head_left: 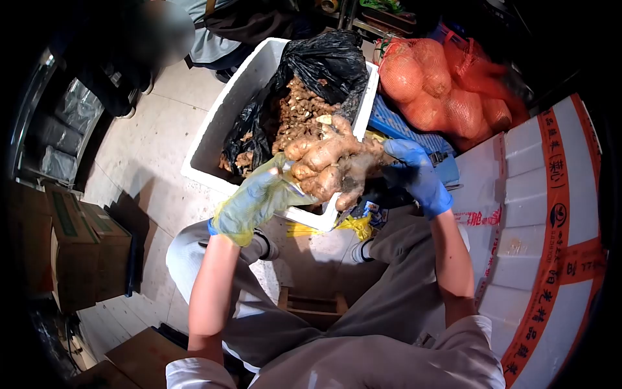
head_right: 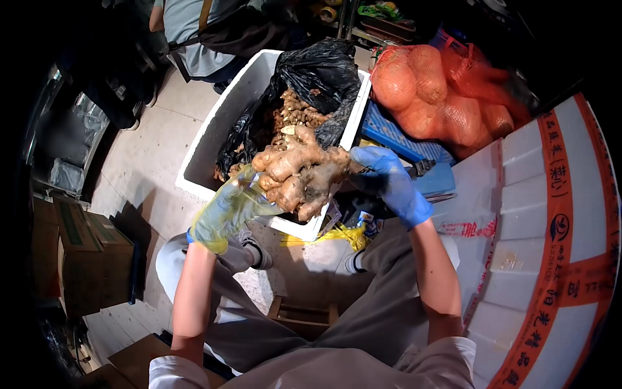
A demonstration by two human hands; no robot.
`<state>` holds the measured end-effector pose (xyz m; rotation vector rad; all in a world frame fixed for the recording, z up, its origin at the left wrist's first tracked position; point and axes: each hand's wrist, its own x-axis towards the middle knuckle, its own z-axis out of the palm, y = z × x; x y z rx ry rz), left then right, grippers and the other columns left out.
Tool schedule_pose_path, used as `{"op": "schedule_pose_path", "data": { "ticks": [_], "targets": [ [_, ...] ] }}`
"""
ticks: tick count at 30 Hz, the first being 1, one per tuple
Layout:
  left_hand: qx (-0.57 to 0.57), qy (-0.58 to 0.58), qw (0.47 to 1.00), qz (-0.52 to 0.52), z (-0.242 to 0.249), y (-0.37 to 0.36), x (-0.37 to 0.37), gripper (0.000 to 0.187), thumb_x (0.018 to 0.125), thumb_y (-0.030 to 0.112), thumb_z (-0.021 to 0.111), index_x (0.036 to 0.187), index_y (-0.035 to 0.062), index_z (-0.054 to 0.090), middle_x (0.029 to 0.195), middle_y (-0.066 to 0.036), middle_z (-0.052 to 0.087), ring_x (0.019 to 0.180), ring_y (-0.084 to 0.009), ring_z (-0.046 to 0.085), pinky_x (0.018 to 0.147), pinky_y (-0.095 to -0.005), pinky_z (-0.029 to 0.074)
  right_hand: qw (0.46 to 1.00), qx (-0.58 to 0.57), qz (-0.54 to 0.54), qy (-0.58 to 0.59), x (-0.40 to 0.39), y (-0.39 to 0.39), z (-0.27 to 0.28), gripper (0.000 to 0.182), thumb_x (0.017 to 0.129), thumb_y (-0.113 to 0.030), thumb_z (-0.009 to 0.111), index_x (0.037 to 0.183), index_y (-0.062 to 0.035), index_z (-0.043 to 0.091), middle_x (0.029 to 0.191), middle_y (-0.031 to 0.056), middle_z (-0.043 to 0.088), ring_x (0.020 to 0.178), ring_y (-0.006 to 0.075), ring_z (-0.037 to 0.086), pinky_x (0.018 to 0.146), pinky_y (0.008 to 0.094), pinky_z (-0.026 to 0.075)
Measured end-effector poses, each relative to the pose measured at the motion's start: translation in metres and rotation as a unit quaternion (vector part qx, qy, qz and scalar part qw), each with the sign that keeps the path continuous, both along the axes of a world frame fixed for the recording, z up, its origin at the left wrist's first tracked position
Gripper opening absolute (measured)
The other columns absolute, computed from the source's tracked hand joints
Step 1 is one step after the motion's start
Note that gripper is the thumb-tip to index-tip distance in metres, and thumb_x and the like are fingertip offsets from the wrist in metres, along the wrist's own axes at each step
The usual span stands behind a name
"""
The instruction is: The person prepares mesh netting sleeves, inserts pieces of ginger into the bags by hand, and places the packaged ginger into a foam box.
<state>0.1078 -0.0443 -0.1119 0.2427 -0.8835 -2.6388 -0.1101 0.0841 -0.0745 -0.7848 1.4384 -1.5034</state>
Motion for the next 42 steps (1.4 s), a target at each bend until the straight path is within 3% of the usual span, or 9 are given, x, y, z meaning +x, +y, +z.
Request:
{"op": "schedule_pose_path", "data": {
  "ticks": [9,12,15,19,21,22,29,33,42],
  "targets": [
    [0.052,-0.100,0.989,0.101,-0.018,0.019,-0.023,0.042,0.084,0.025,0.044,0.118,0.0027,0.034,0.110,-0.012,0.048,0.097,-0.0226,0.051,0.079,-0.0342,0.047,0.987,0.035,0.158,-0.022,-0.005,-0.007,-0.034,0.023,0.080,-0.025,0.049,0.083,-0.0020,0.050,0.057,0.0043,0.051,0.041,0.0110,0.045,0.036,0.0226,0.035],
    [0.059,-0.119,0.987,0.094,-0.014,0.018,-0.023,0.042,0.085,0.029,0.041,0.117,0.0032,0.036,0.107,-0.011,0.050,0.093,-0.0210,0.054,0.075,-0.0332,0.049,0.984,0.085,0.124,0.096,-0.003,-0.003,-0.027,0.032,0.082,-0.030,0.046,0.093,-0.0008,0.051,0.059,0.0039,0.052,0.044,0.0092,0.045,0.038,0.0220,0.036],
    [0.054,-0.103,0.991,0.065,-0.014,0.021,-0.017,0.045,0.083,0.032,0.042,0.116,0.0022,0.037,0.105,-0.012,0.051,0.089,-0.0207,0.055,0.073,-0.0323,0.049,0.932,-0.178,0.242,0.201,-0.020,-0.006,-0.021,0.039,0.084,-0.036,0.041,0.097,-0.0008,0.053,0.061,0.0028,0.052,0.050,0.0072,0.048,0.044,0.0207,0.038],
    [0.057,-0.084,0.989,-0.110,-0.010,0.034,-0.011,0.051,0.077,0.030,0.050,0.116,0.0016,0.037,0.108,-0.012,0.049,0.092,-0.0186,0.053,0.076,-0.0311,0.048,0.998,-0.019,0.051,0.037,-0.034,-0.011,-0.028,0.047,0.087,-0.038,0.032,0.088,0.0019,0.057,0.070,0.0049,0.055,0.063,0.0075,0.052,0.054,0.0171,0.040],
    [0.005,-0.116,0.990,-0.075,-0.003,0.053,-0.012,0.045,0.078,0.010,0.049,0.120,0.0045,0.035,0.109,-0.008,0.048,0.095,-0.0148,0.049,0.077,-0.0245,0.043,0.970,-0.020,0.187,0.157,-0.016,-0.017,-0.027,0.043,0.087,-0.032,0.033,0.091,0.0038,0.056,0.074,0.0062,0.057,0.064,0.0081,0.052,0.057,0.0164,0.041],
    [-0.045,-0.131,0.985,-0.100,-0.010,0.058,-0.014,0.058,0.069,0.014,0.055,0.122,0.0017,0.033,0.117,-0.007,0.041,0.107,-0.0163,0.042,0.091,-0.0280,0.034,0.972,-0.003,0.229,-0.056,-0.011,-0.020,-0.039,0.038,0.083,-0.028,0.039,0.097,0.0033,0.054,0.080,0.0078,0.058,0.067,0.0094,0.053,0.063,0.0180,0.042],
    [-0.014,-0.185,0.965,-0.187,-0.001,0.076,-0.016,0.068,0.062,-0.001,0.062,0.123,0.0009,0.032,0.115,-0.007,0.044,0.106,-0.0162,0.042,0.090,-0.0267,0.033,0.872,-0.011,0.479,-0.101,0.048,-0.029,-0.065,0.045,0.075,-0.027,0.047,0.108,0.0026,0.048,0.108,0.0149,0.049,0.099,0.0237,0.048,0.087,0.0306,0.036],
    [-0.100,-0.063,0.990,-0.078,-0.009,0.080,-0.023,0.066,0.056,0.000,0.069,0.115,-0.0014,0.041,0.110,-0.005,0.048,0.101,-0.0137,0.044,0.088,-0.0265,0.035,0.846,-0.080,0.527,0.019,0.056,-0.024,-0.067,0.041,0.079,-0.029,0.047,0.106,0.0012,0.050,0.106,0.0123,0.051,0.097,0.0198,0.048,0.086,0.0292,0.036],
    [-0.489,-0.067,0.867,-0.074,-0.009,0.080,-0.032,0.064,0.057,0.027,0.071,0.113,0.0069,0.047,0.107,-0.011,0.051,0.096,-0.0219,0.050,0.081,-0.0294,0.039,0.863,-0.057,0.477,0.158,0.052,-0.007,-0.051,0.040,0.078,-0.030,0.050,0.103,0.0007,0.051,0.101,0.0111,0.052,0.091,0.0174,0.049,0.081,0.0275,0.037]
  ]
}}
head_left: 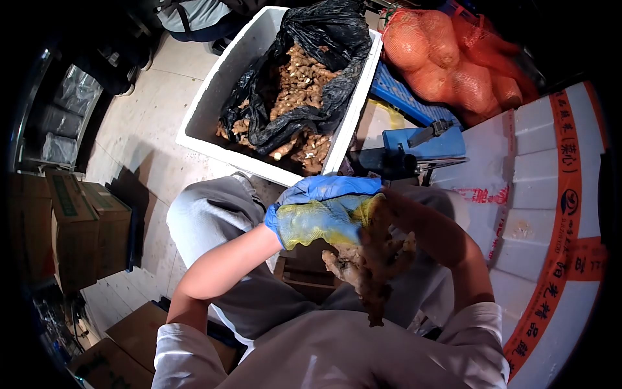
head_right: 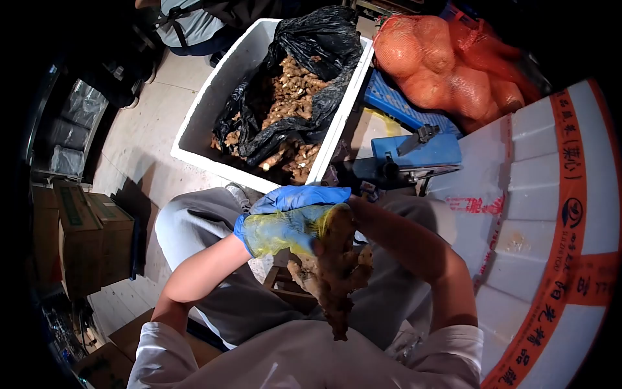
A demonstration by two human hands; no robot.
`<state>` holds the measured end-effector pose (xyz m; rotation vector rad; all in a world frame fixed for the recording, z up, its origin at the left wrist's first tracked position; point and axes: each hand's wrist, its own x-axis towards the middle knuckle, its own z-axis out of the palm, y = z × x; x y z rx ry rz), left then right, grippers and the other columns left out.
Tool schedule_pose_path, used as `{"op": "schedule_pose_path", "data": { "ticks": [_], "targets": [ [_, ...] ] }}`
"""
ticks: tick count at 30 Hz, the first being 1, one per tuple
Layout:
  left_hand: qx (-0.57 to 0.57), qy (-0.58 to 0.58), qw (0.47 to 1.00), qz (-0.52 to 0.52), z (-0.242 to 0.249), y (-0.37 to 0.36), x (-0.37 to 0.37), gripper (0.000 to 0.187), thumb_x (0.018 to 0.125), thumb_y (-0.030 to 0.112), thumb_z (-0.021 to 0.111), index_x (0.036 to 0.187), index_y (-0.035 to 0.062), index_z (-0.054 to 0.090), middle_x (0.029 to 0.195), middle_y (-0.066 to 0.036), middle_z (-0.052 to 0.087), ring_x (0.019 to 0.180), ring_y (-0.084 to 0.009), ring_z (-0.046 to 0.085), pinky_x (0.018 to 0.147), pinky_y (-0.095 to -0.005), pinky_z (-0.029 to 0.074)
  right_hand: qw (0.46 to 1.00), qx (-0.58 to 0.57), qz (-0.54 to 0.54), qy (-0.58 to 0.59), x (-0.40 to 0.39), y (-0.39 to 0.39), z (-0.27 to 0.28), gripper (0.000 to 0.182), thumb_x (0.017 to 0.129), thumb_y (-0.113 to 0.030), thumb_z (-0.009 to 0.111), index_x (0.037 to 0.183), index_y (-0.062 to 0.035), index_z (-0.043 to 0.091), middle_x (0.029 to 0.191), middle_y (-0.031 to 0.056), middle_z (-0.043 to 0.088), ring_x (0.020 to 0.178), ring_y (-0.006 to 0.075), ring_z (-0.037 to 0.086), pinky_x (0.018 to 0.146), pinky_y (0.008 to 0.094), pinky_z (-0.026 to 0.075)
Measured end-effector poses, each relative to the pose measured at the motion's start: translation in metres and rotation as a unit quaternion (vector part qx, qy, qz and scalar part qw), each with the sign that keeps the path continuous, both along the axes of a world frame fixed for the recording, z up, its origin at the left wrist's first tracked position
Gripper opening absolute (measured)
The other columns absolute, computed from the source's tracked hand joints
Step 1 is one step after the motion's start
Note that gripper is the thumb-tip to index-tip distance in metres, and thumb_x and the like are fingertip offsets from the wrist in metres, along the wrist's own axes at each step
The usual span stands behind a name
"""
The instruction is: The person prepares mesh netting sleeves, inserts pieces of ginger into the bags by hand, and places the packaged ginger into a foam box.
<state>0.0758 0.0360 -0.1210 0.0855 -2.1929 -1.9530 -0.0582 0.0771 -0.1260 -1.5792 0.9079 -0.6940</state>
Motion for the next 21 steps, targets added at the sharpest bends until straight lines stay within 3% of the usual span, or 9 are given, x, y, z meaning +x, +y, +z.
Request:
{"op": "schedule_pose_path", "data": {
  "ticks": [4,7,8,9,10,13,16,19,21],
  "targets": [
    [-0.254,-0.113,0.960,-0.027,0.014,-0.007,-0.004,0.061,0.060,0.031,0.068,0.113,0.0075,0.047,0.105,-0.009,0.052,0.095,-0.0239,0.050,0.080,-0.0296,0.039,1.000,-0.008,-0.021,0.022,0.003,0.003,0.002,0.039,0.078,-0.030,0.051,0.102,0.0004,0.052,0.098,0.0106,0.053,0.089,0.0163,0.050,0.079,0.0267,0.038],
    [-0.078,-0.043,0.996,0.018,0.002,0.000,-0.001,0.056,0.063,0.028,0.066,0.112,0.0070,0.048,0.104,-0.007,0.052,0.094,-0.0211,0.050,0.079,-0.0285,0.040,0.999,-0.011,-0.043,0.031,0.001,0.006,0.003,0.039,0.078,-0.031,0.052,0.100,0.0002,0.052,0.096,0.0103,0.053,0.087,0.0154,0.050,0.078,0.0262,0.039],
    [-0.274,0.009,0.962,0.012,0.029,-0.011,-0.006,0.050,0.065,0.020,0.065,0.110,0.0050,0.048,0.103,-0.005,0.052,0.094,-0.0171,0.049,0.079,-0.0270,0.040,0.998,-0.011,-0.055,0.035,-0.001,0.008,0.003,0.038,0.077,-0.031,0.053,0.100,0.0002,0.052,0.096,0.0101,0.053,0.086,0.0152,0.050,0.077,0.0260,0.039],
    [-0.273,0.008,0.962,0.011,0.022,-0.008,-0.006,0.050,0.065,0.020,0.065,0.110,0.0050,0.048,0.103,-0.005,0.052,0.094,-0.0171,0.049,0.079,-0.0270,0.040,0.997,-0.009,-0.069,0.038,-0.003,0.009,0.003,0.038,0.077,-0.031,0.053,0.100,0.0001,0.052,0.095,0.0100,0.054,0.086,0.0149,0.050,0.076,0.0258,0.039],
    [-0.075,0.051,0.996,0.024,0.012,-0.003,-0.008,0.046,0.065,0.020,0.065,0.106,0.0053,0.051,0.096,-0.006,0.055,0.087,-0.0168,0.052,0.073,-0.0256,0.042,0.996,-0.008,-0.084,0.039,-0.006,0.012,0.003,0.038,0.077,-0.031,0.053,0.099,0.0001,0.052,0.095,0.0099,0.054,0.085,0.0146,0.051,0.076,0.0256,0.040],
    [0.122,0.034,0.992,0.017,0.003,0.001,-0.007,0.042,0.066,0.013,0.066,0.104,0.0022,0.053,0.095,-0.005,0.058,0.083,-0.0136,0.054,0.071,-0.0228,0.044,0.989,0.001,-0.141,0.036,-0.013,0.015,0.002,0.038,0.077,-0.031,0.054,0.098,-0.0001,0.053,0.093,0.0095,0.054,0.083,0.0138,0.051,0.074,0.0251,0.040],
    [0.131,-0.006,0.991,0.001,0.001,-0.001,-0.003,0.046,0.064,0.001,0.061,0.108,-0.0002,0.048,0.100,-0.007,0.053,0.093,-0.0136,0.049,0.082,-0.0245,0.040,0.980,0.021,-0.196,0.003,-0.019,0.010,-0.003,0.037,0.077,-0.032,0.055,0.097,-0.0003,0.053,0.091,0.0092,0.055,0.081,0.0130,0.051,0.073,0.0245,0.041],
    [0.289,-0.045,0.956,-0.004,-0.006,-0.003,0.003,0.047,0.067,0.006,0.057,0.112,0.0002,0.045,0.102,-0.009,0.051,0.095,-0.0159,0.049,0.083,-0.0267,0.040,0.969,0.049,-0.229,-0.077,-0.023,-0.005,-0.009,0.037,0.077,-0.032,0.056,0.096,-0.0005,0.053,0.089,0.0088,0.055,0.079,0.0122,0.052,0.071,0.0240,0.041],
    [0.556,-0.126,0.822,-0.003,-0.002,-0.003,0.004,0.044,0.070,0.003,0.056,0.112,0.0005,0.043,0.101,-0.007,0.051,0.089,-0.0161,0.051,0.076,-0.0268,0.044,0.961,0.061,-0.227,-0.147,-0.026,-0.020,-0.015,0.037,0.076,-0.032,0.057,0.095,-0.0006,0.054,0.088,0.0085,0.055,0.078,0.0116,0.052,0.070,0.0236,0.042]
  ]
}}
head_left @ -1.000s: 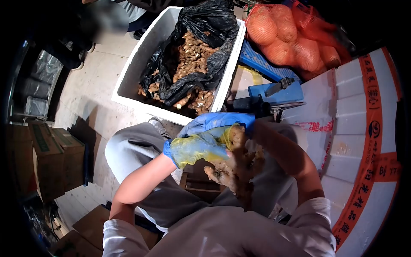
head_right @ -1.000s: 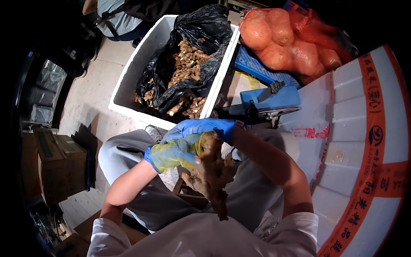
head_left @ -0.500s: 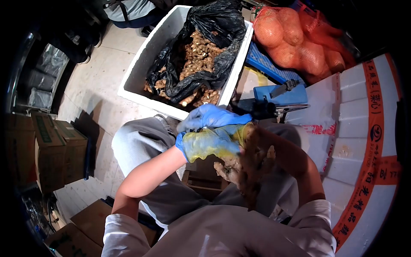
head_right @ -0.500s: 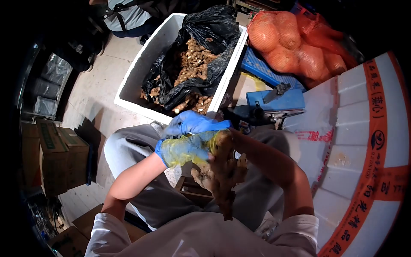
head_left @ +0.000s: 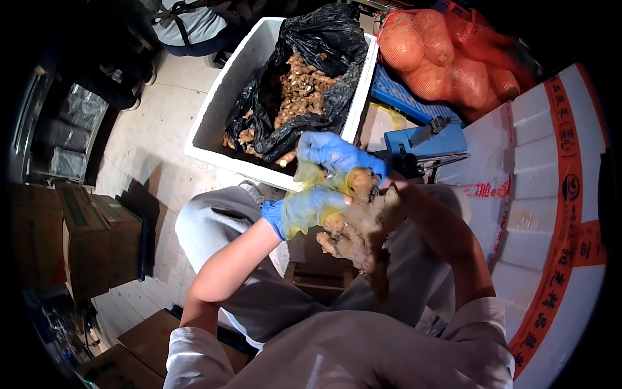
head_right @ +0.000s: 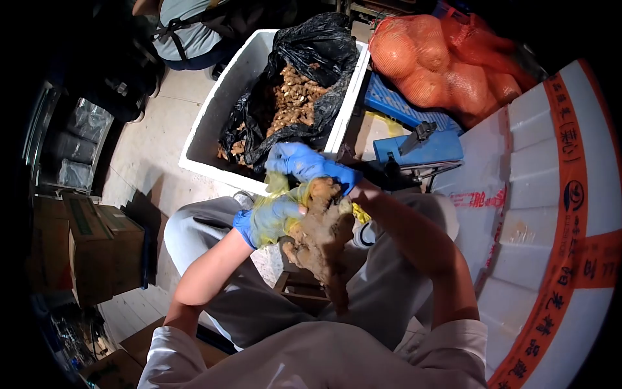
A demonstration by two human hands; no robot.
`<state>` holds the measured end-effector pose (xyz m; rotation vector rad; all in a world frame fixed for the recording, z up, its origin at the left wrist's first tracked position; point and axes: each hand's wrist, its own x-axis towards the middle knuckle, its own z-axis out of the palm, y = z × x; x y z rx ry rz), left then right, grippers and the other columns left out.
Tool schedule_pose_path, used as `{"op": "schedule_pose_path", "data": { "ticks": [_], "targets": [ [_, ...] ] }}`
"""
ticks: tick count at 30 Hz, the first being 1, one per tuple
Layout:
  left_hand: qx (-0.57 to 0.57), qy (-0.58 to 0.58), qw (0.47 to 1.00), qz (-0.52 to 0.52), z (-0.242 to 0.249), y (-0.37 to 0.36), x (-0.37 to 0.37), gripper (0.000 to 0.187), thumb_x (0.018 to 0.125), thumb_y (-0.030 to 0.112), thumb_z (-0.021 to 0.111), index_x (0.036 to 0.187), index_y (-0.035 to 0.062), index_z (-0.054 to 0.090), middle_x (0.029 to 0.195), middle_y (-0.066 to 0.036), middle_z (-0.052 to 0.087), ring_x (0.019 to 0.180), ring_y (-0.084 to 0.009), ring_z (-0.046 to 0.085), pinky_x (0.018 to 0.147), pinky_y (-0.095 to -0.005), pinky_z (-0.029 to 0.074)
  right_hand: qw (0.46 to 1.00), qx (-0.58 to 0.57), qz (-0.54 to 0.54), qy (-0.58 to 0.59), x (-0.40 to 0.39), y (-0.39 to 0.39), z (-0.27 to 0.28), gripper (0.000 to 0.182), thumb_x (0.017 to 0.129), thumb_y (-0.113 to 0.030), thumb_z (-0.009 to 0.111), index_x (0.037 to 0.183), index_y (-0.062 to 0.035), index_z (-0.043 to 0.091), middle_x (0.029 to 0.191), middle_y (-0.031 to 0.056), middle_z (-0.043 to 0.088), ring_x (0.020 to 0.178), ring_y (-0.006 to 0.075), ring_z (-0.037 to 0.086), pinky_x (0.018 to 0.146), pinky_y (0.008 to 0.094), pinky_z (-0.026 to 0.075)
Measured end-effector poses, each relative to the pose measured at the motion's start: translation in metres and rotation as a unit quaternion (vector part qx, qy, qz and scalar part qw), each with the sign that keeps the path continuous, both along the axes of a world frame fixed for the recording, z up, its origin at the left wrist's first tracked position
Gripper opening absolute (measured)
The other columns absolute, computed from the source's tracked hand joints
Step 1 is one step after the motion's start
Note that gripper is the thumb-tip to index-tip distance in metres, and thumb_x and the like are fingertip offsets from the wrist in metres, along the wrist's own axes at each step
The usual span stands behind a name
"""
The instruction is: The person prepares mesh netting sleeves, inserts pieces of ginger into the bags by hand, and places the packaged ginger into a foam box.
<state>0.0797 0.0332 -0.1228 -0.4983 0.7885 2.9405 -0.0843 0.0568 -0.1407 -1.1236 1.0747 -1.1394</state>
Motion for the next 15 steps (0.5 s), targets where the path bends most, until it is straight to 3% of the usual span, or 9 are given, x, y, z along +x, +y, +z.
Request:
{"op": "schedule_pose_path", "data": {
  "ticks": [3,6,8,9,10,12,13,15],
  "targets": [
    [-0.059,0.042,0.997,0.026,0.000,-0.012,-0.003,0.048,0.069,0.006,0.054,0.115,-0.0002,0.039,0.104,-0.008,0.048,0.095,-0.0179,0.049,0.082,-0.0282,0.041,0.995,-0.015,0.016,-0.099,-0.004,-0.026,-0.015,0.037,0.076,-0.032,0.058,0.094,-0.0008,0.054,0.086,0.0082,0.056,0.076,0.0108,0.052,0.069,0.0230,0.042],
    [-0.091,0.082,0.992,0.036,0.004,-0.024,-0.002,0.060,0.067,0.013,0.058,0.120,0.0002,0.033,0.112,-0.009,0.044,0.101,-0.0188,0.046,0.088,-0.0285,0.036,0.996,0.024,-0.007,-0.087,-0.004,-0.028,-0.004,0.036,0.077,-0.035,0.057,0.090,-0.0012,0.055,0.080,0.0065,0.056,0.071,0.0094,0.052,0.065,0.0223,0.043],
    [-0.262,0.143,0.954,0.031,0.002,-0.030,0.001,0.063,0.068,0.031,0.049,0.121,-0.0011,0.034,0.124,-0.014,0.034,0.116,-0.0242,0.032,0.098,-0.0331,0.022,0.992,0.113,-0.055,-0.017,0.002,-0.016,0.021,0.039,0.079,-0.041,0.052,0.079,-0.0022,0.057,0.068,0.0022,0.054,0.060,0.0070,0.050,0.056,0.0212,0.042],
    [-0.345,0.148,0.926,0.033,-0.001,-0.035,0.004,0.065,0.069,0.039,0.046,0.119,-0.0020,0.036,0.126,-0.015,0.032,0.118,-0.0246,0.028,0.099,-0.0331,0.018,0.996,0.085,-0.034,0.005,-0.001,-0.010,0.020,0.049,0.080,-0.049,0.045,0.074,-0.0021,0.058,0.064,0.0011,0.055,0.058,0.0071,0.050,0.056,0.0213,0.042],
    [-0.425,0.150,0.892,0.037,-0.004,-0.040,0.008,0.069,0.071,0.047,0.044,0.118,-0.0029,0.038,0.127,-0.016,0.030,0.120,-0.0250,0.025,0.100,-0.0331,0.014,0.994,0.097,-0.008,-0.042,-0.002,-0.003,0.024,0.042,0.079,-0.042,0.051,0.076,-0.0014,0.058,0.070,-0.0034,0.052,0.068,0.0045,0.044,0.067,0.0192,0.038],
    [-0.446,0.168,0.879,0.023,-0.006,-0.045,0.014,0.073,0.069,0.048,0.049,0.118,-0.0041,0.038,0.127,-0.016,0.030,0.120,-0.0247,0.026,0.100,-0.0329,0.015,0.999,0.008,0.008,-0.047,-0.008,0.007,0.014,0.032,0.078,-0.033,0.055,0.075,-0.0003,0.056,0.069,-0.0024,0.052,0.068,0.0056,0.046,0.067,0.0199,0.038],
    [-0.417,0.168,0.893,0.002,-0.006,-0.047,0.016,0.074,0.066,0.045,0.053,0.119,-0.0048,0.037,0.126,-0.015,0.031,0.119,-0.0245,0.027,0.099,-0.0324,0.016,0.996,-0.056,0.031,-0.055,-0.007,0.009,0.020,0.025,0.077,-0.024,0.057,0.075,0.0003,0.056,0.068,-0.0016,0.052,0.068,0.0064,0.047,0.066,0.0202,0.038],
    [-0.340,0.151,0.927,-0.036,-0.002,-0.048,0.019,0.079,0.062,0.040,0.063,0.119,-0.0061,0.035,0.125,-0.014,0.033,0.118,-0.0239,0.029,0.098,-0.0313,0.018,1.000,0.001,0.026,-0.002,-0.015,0.014,0.035,0.019,0.075,-0.018,0.057,0.075,0.0002,0.056,0.068,-0.0011,0.053,0.067,0.0071,0.048,0.065,0.0201,0.039]
  ]
}}
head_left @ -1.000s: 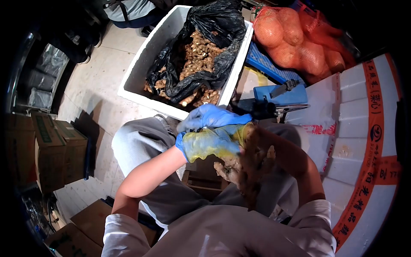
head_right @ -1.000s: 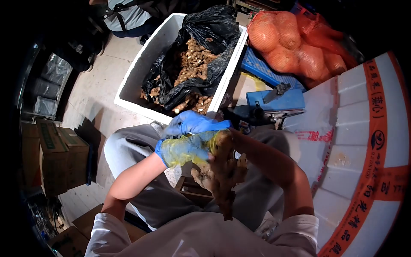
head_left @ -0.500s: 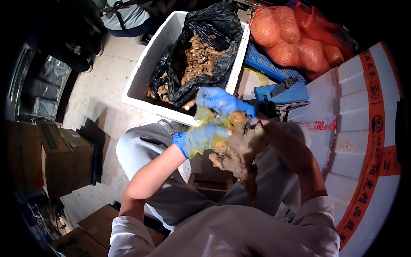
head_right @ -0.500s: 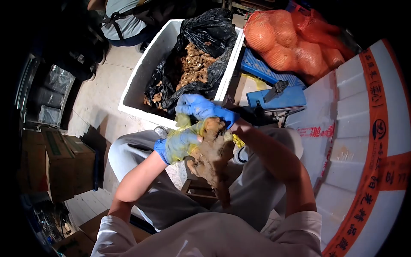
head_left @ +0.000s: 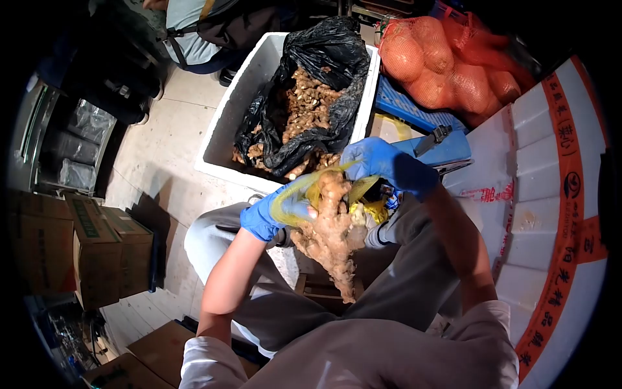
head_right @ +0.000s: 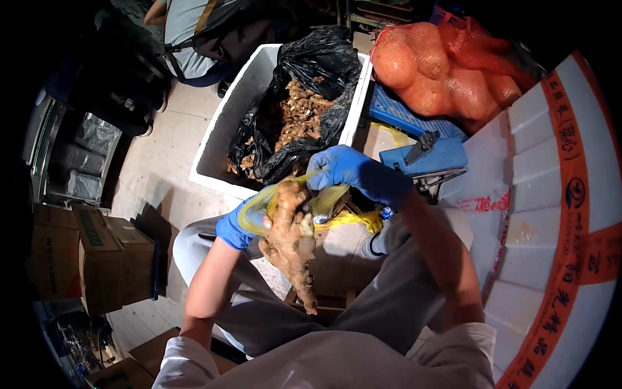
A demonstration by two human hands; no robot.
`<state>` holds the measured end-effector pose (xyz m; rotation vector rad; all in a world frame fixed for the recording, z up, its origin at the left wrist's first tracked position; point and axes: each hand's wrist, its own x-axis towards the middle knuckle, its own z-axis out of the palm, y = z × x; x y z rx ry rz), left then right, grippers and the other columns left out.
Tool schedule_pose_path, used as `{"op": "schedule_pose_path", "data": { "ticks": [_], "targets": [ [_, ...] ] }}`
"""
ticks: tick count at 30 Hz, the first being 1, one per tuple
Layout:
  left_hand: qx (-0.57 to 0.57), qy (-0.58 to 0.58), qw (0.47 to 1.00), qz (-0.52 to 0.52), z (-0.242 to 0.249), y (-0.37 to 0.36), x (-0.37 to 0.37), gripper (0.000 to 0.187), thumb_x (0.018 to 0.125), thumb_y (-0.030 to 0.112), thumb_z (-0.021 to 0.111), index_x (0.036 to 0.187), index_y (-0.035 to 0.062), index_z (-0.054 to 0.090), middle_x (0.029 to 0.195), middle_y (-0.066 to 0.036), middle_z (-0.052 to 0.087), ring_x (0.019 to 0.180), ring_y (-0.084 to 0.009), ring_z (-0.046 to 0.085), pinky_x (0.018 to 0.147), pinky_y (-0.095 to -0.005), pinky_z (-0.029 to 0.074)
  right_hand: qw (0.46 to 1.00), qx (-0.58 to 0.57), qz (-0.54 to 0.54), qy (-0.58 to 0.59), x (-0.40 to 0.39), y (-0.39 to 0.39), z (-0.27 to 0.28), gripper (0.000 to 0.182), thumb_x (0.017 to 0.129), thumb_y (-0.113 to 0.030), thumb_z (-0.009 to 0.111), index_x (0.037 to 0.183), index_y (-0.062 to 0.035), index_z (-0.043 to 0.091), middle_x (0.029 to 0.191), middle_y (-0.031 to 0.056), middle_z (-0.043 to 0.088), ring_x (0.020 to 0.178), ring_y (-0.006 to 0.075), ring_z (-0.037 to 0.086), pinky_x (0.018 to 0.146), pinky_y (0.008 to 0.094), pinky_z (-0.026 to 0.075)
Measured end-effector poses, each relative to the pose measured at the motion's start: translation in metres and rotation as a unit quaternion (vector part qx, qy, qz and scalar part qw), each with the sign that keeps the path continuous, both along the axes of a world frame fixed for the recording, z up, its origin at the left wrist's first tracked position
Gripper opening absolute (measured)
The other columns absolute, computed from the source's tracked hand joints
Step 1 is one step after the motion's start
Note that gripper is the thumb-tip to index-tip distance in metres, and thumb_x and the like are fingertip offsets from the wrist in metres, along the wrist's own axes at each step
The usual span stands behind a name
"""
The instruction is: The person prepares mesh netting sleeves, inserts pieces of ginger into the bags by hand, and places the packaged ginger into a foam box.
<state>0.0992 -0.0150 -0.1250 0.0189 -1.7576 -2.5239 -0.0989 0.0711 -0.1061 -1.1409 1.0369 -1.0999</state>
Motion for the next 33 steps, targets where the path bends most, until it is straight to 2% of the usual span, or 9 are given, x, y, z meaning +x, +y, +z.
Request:
{"op": "schedule_pose_path", "data": {
  "ticks": [6,13,14,17,19,24,25,27,33],
  "targets": [
    [0.073,-0.091,0.991,0.068,0.009,0.015,-0.016,0.055,0.071,0.010,0.060,0.121,0.0020,0.037,0.110,-0.006,0.047,0.100,-0.0129,0.044,0.089,-0.0241,0.032,0.930,-0.043,-0.294,0.214,0.014,0.008,0.007,0.016,0.074,-0.002,0.048,0.086,-0.0027,0.058,0.072,0.0076,0.059,0.067,0.0106,0.055,0.063,0.0219,0.043],
    [0.073,-0.091,0.981,0.156,0.022,0.001,-0.017,0.054,0.068,0.014,0.055,0.118,0.0009,0.038,0.111,-0.006,0.047,0.099,-0.0142,0.046,0.088,-0.0255,0.035,0.844,-0.216,-0.323,0.369,0.011,0.019,0.023,0.022,0.069,0.003,0.051,0.087,-0.0040,0.060,0.081,0.0103,0.061,0.069,0.0169,0.059,0.063,0.0231,0.045],
    [0.063,-0.091,0.978,0.177,0.022,0.002,-0.017,0.052,0.067,0.011,0.054,0.116,0.0011,0.040,0.108,-0.006,0.049,0.097,-0.0138,0.047,0.087,-0.0251,0.036,0.854,-0.218,-0.351,0.317,0.012,0.019,0.020,0.017,0.077,-0.016,0.051,0.083,-0.0062,0.063,0.078,0.0078,0.062,0.068,0.0158,0.058,0.059,0.0242,0.043],
    [0.051,-0.116,0.965,0.231,0.022,0.000,-0.018,0.049,0.068,0.011,0.054,0.114,0.0010,0.042,0.103,-0.006,0.051,0.095,-0.0142,0.048,0.086,-0.0250,0.036,0.822,-0.239,-0.356,0.375,0.008,0.025,0.022,0.017,0.074,-0.017,0.052,0.082,-0.0069,0.063,0.077,0.0106,0.061,0.067,0.0195,0.059,0.058,0.0263,0.044],
    [0.034,-0.104,0.956,0.272,0.010,-0.011,-0.020,0.043,0.071,0.012,0.053,0.111,0.0013,0.044,0.100,-0.006,0.052,0.092,-0.0150,0.051,0.083,-0.0260,0.039,0.748,-0.087,-0.314,0.578,0.007,0.035,0.020,0.019,0.071,-0.020,0.054,0.080,-0.0071,0.063,0.075,0.0119,0.061,0.066,0.0221,0.059,0.059,0.0281,0.045],
    [0.204,-0.019,0.906,0.371,0.014,-0.018,-0.021,0.038,0.073,0.014,0.055,0.108,0.0028,0.044,0.098,-0.010,0.053,0.087,-0.0177,0.054,0.075,-0.0290,0.047,0.719,-0.305,-0.387,0.490,0.003,0.009,0.002,0.012,0.072,-0.001,0.046,0.080,-0.0025,0.055,0.067,0.0096,0.054,0.058,0.0218,0.053,0.053,0.0263,0.042],
    [0.230,0.003,0.895,0.383,0.015,-0.016,-0.023,0.039,0.073,0.015,0.055,0.109,0.0030,0.043,0.099,-0.009,0.052,0.087,-0.0182,0.055,0.076,-0.0294,0.047,0.718,-0.306,-0.387,0.490,0.001,0.007,0.003,0.012,0.072,-0.001,0.046,0.080,-0.0025,0.055,0.067,0.0096,0.054,0.058,0.0218,0.053,0.053,0.0263,0.042],
    [0.249,0.008,0.890,0.383,0.010,-0.013,-0.027,0.040,0.074,0.016,0.055,0.110,0.0032,0.042,0.100,-0.009,0.052,0.087,-0.0189,0.055,0.077,-0.0305,0.047,0.877,-0.154,-0.420,0.177,-0.002,0.004,0.004,0.013,0.074,-0.002,0.043,0.082,-0.0006,0.054,0.071,0.0075,0.052,0.058,0.0176,0.051,0.056,0.0246,0.042],
    [0.264,0.040,0.871,0.413,-0.003,0.003,-0.045,0.042,0.073,0.016,0.055,0.111,0.0037,0.040,0.099,-0.010,0.052,0.087,-0.0192,0.055,0.076,-0.0316,0.047,0.897,-0.110,-0.427,0.000,0.001,0.005,0.005,0.020,0.078,-0.007,0.037,0.090,0.0005,0.051,0.077,0.0054,0.052,0.063,0.0131,0.050,0.064,0.0237,0.042]
  ]
}}
